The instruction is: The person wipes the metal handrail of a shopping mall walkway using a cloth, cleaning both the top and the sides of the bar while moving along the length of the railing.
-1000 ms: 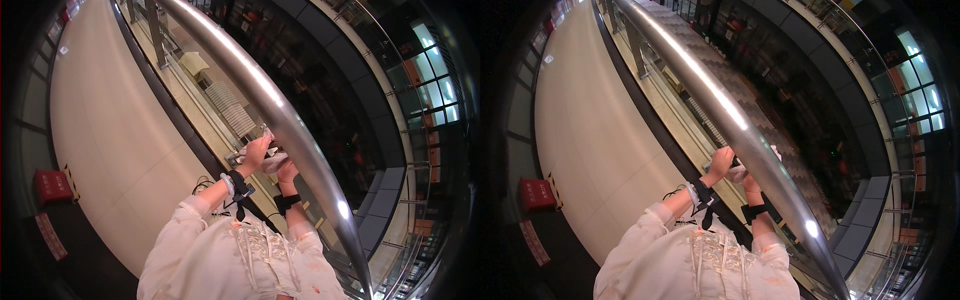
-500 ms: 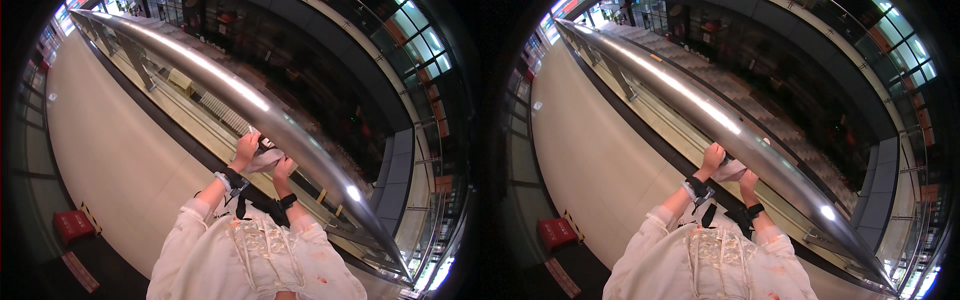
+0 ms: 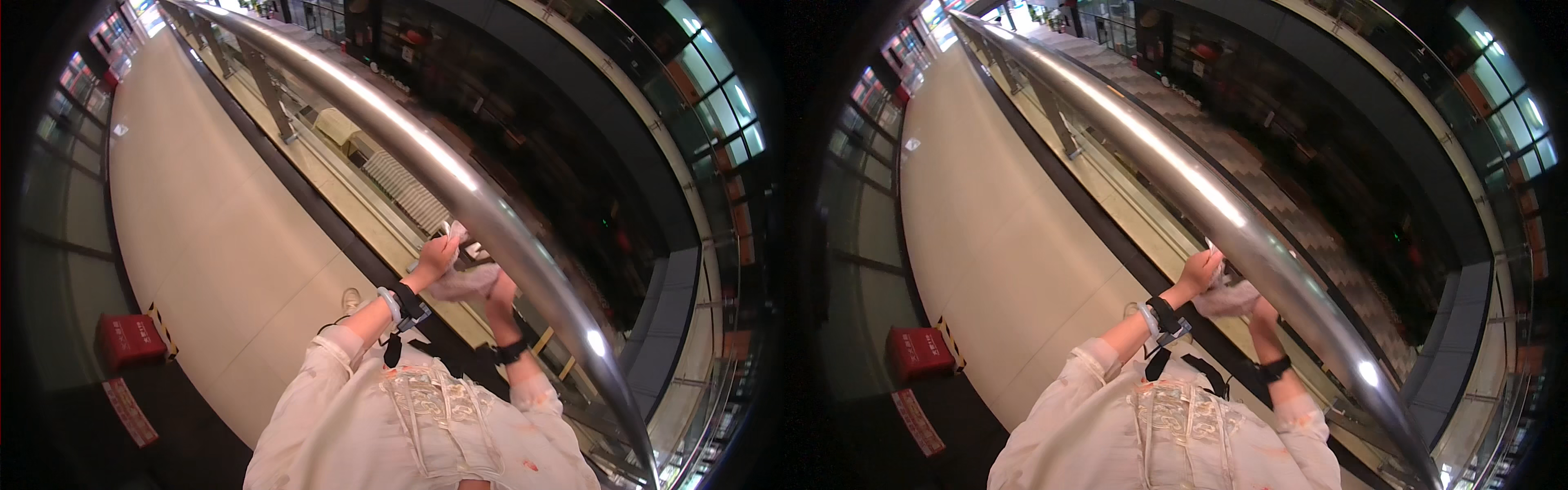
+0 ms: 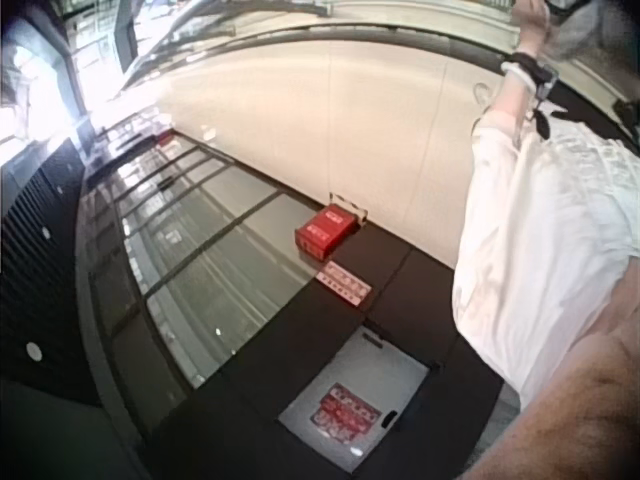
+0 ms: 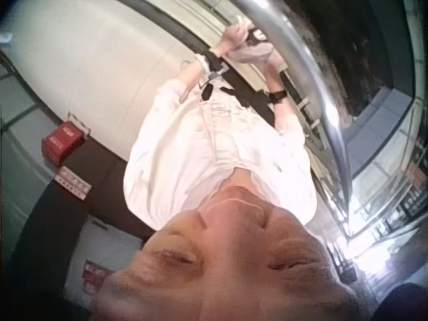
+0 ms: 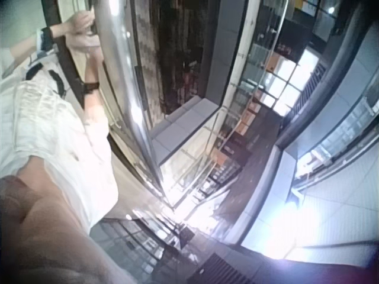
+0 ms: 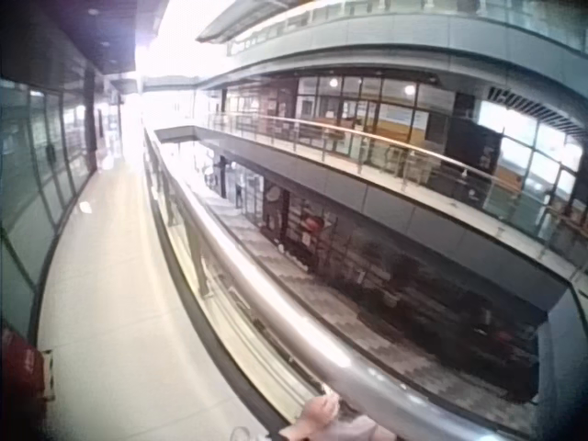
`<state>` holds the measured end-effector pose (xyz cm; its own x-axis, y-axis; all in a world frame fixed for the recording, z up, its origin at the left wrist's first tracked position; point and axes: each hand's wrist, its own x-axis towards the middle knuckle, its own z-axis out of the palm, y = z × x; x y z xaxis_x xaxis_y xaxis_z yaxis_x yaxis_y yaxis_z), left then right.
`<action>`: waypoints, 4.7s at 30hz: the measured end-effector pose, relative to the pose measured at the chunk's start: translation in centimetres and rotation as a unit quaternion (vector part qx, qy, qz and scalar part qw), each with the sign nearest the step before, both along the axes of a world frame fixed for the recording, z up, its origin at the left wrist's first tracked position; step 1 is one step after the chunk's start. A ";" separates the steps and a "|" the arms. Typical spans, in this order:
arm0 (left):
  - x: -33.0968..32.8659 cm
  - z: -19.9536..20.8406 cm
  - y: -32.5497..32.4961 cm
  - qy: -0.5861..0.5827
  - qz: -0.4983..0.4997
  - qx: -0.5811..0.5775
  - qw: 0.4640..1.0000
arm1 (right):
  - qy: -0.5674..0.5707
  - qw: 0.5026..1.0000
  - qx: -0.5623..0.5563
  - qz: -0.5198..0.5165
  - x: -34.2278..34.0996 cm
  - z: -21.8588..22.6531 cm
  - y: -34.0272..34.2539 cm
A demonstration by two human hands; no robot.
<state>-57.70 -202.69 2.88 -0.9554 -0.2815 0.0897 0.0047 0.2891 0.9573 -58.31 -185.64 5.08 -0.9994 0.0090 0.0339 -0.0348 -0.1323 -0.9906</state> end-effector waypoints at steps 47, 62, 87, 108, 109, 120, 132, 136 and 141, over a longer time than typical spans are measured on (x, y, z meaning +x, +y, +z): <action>6.5 10.1 -70.0 0.187 0.241 0.548 0.779 | -0.166 0.789 -0.559 0.192 -15.3 11.3 -65.7; -9.5 10.6 -88.6 0.217 0.235 0.508 0.800 | -0.276 0.852 -0.366 0.253 -18.6 7.2 -82.9; -31.1 9.7 -96.5 0.134 -0.198 -0.240 0.941 | -0.174 0.905 -0.386 -0.045 -22.4 9.3 -95.8; -34.6 6.0 -94.7 0.318 -0.163 -0.174 0.918 | -0.144 0.907 -0.352 -0.182 -23.1 9.7 -98.3; -34.1 5.4 -95.1 0.332 -0.137 -0.213 0.909 | -0.133 0.917 -0.338 -0.162 -23.0 10.1 -98.9; -28.8 7.0 -104.2 -0.021 -0.168 0.284 0.944 | 0.258 0.747 0.525 -0.316 -27.0 9.1 -105.5; -30.6 5.7 -104.9 -0.025 -0.233 0.586 0.776 | -0.014 0.899 0.375 -0.227 -27.4 8.5 -104.4; -33.0 8.3 -102.5 0.000 -0.129 0.504 0.854 | 0.031 0.838 0.501 -0.215 -27.7 6.0 -104.2; -32.9 4.9 -100.2 0.196 -0.125 -0.421 0.877 | -0.042 0.952 0.295 -0.071 -22.0 4.1 -106.1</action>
